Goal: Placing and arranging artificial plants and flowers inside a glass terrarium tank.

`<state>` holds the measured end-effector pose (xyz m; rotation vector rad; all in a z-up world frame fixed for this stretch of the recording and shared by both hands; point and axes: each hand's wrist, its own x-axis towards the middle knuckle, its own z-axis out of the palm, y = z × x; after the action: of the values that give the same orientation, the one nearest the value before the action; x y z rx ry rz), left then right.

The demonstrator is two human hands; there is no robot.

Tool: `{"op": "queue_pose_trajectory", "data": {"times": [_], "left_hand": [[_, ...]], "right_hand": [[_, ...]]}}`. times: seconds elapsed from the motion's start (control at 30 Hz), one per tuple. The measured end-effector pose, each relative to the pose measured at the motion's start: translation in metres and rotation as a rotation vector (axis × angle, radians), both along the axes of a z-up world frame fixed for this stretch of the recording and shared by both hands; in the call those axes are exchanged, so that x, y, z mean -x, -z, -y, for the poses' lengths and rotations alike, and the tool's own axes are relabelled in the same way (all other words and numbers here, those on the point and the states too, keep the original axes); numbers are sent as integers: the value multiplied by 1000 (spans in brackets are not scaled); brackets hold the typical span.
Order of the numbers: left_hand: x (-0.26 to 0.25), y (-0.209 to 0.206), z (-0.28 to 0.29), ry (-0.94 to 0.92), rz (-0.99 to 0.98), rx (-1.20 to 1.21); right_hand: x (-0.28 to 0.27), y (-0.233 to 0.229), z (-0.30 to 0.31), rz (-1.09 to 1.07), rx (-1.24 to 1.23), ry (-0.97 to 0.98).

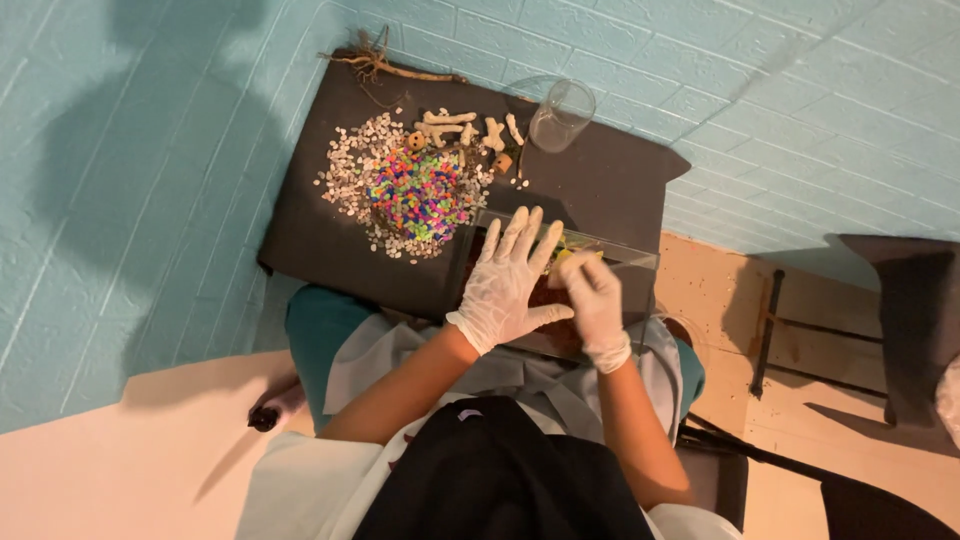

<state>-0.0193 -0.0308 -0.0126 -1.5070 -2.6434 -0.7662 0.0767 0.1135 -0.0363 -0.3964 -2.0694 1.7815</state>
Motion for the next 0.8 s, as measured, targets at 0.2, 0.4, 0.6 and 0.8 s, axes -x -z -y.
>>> {"op": "queue_pose_trajectory", "data": {"times": [0.2,0.4,0.6,0.8], "left_hand": [[-7,14,7,165,-22,76],[-7,52,23,267,-167,172],[53,80,63,-110,-254,-336],[148,214,84,-637,37,-449]], "right_hand": [[4,17,-24,176,77,85],[-16,25,-15,453,42,75],[-36,10,-19,974,-466,56],[-46,44,-11,952,-708,144]]}}
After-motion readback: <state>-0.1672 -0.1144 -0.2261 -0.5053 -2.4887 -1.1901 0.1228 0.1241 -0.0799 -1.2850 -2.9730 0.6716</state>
